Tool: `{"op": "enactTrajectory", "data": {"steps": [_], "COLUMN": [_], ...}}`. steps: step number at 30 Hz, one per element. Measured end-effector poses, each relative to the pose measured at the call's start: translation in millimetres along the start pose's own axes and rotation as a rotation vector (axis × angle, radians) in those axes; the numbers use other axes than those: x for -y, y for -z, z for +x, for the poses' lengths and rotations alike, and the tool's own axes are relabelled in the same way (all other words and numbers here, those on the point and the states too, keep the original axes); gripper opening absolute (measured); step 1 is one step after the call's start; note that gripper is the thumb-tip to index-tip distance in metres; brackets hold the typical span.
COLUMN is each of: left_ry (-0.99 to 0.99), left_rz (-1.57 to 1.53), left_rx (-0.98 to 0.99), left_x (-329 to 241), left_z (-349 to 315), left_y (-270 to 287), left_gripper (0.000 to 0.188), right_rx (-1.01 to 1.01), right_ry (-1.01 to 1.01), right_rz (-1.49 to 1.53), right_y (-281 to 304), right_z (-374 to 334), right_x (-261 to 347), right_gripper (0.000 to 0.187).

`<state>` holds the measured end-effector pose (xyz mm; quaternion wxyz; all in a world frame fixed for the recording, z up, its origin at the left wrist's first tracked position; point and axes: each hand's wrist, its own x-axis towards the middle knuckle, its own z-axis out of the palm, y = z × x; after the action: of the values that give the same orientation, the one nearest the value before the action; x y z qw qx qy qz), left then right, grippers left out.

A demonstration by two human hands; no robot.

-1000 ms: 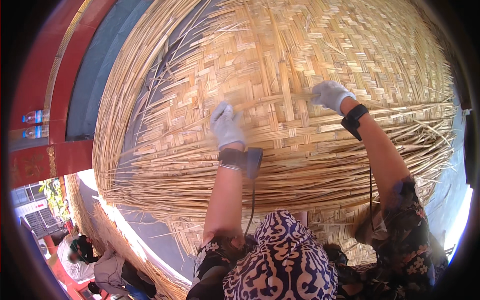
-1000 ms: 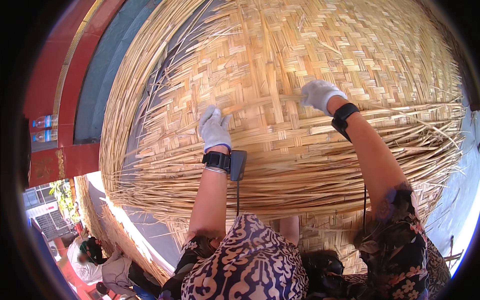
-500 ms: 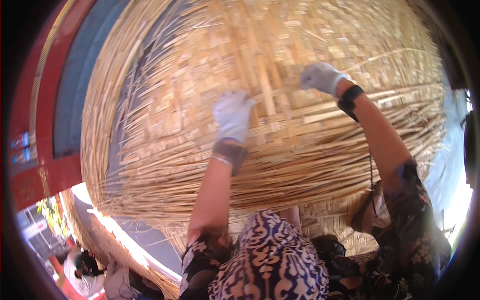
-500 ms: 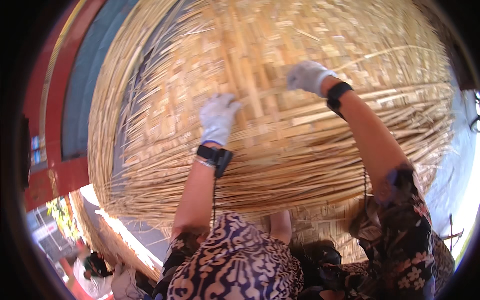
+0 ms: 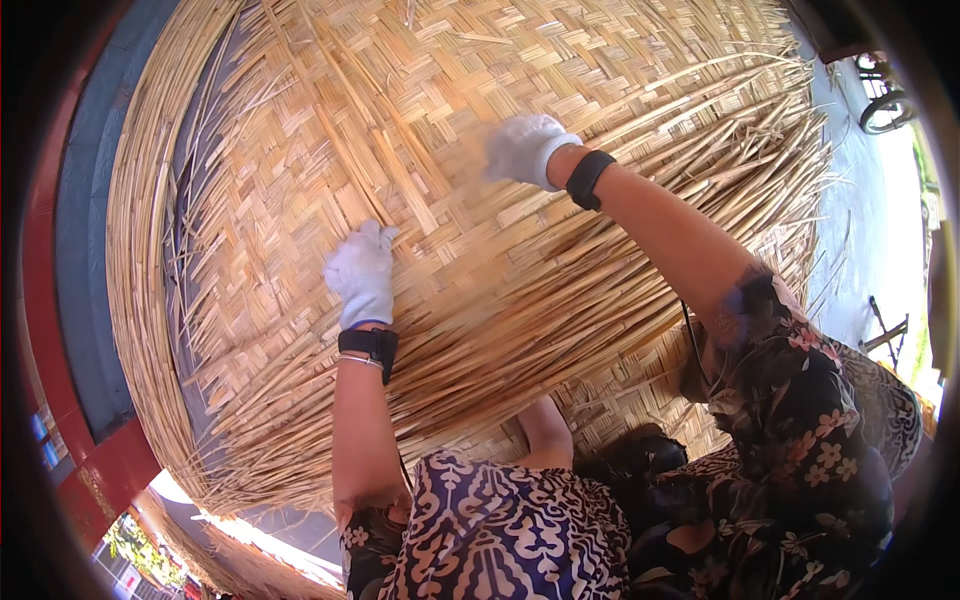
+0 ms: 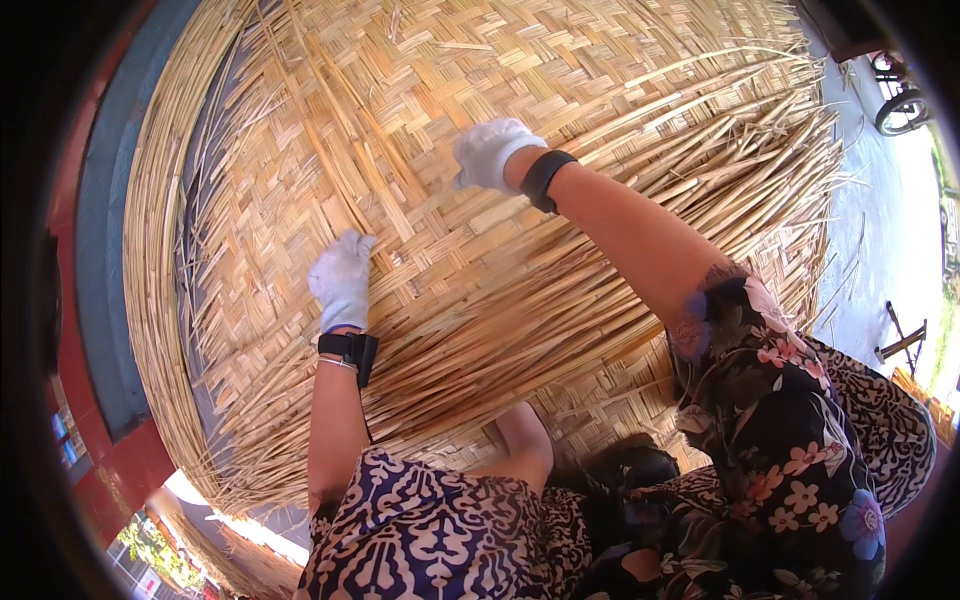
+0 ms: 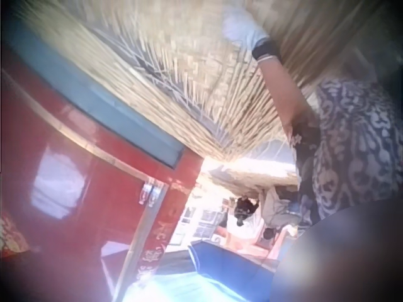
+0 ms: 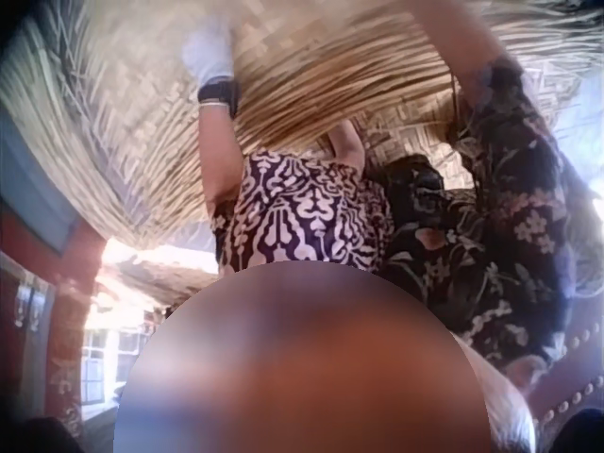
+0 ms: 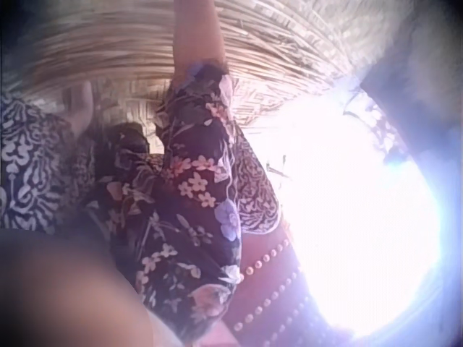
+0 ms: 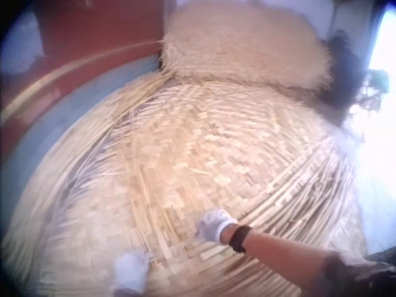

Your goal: Weaving a large bamboo mat by interlacing thin bamboo strips.

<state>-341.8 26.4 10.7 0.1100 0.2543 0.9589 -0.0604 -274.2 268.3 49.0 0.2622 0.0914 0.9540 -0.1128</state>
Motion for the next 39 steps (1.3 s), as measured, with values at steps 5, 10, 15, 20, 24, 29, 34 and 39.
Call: {"op": "enactTrajectory", "data": {"steps": [5, 10, 15, 20, 24, 29, 34, 39], "left_ry": [-0.079, -0.138, -0.228, -0.178, -0.032, -0.071, -0.320, -0.290], "left_rz": [-0.186, -0.500, -0.624, -0.527, -0.332, -0.093, -0.109, -0.017], "left_rx": [-0.039, 0.107, 0.339, 0.343, 0.265, -0.097, -0.220, -0.197], "left_x": [5.6, 21.3, 44.9, 47.4, 23.7, -9.0, -31.1, -44.6], "left_z": [-9.8, -9.1, -2.4, -0.7, -4.0, -26.3, -42.7, -46.7], "left_y": [2.2, 19.5, 26.0, 22.5, 31.2, 31.5, 2.3, -0.9], "left_gripper": [0.036, 0.031, 0.037, 0.038, 0.037, 0.032, 0.028, 0.027], "right_rx": [0.034, 0.112, 0.028, 0.005, 0.021, 0.012, -0.026, -0.024], "right_ry": [0.016, 0.002, 0.095, 0.099, 0.060, 0.028, 0.068, 0.015], "right_rz": [0.030, 0.069, 0.084, 0.167, 0.145, 0.157, 0.130, -0.009], "right_y": [-4.3, 5.6, -13.9, -14.8, -21.7, -20.4, -17.3, 1.1], "right_z": [-8.5, -11.6, -2.6, -5.4, -2.5, -5.8, -3.6, -19.0], "right_x": [-19.3, -11.6, -26.1, -19.4, -23.6, -22.7, -14.5, -16.7], "right_gripper": [0.033, 0.031, 0.028, 0.026, 0.028, 0.032, 0.032, 0.030]}}
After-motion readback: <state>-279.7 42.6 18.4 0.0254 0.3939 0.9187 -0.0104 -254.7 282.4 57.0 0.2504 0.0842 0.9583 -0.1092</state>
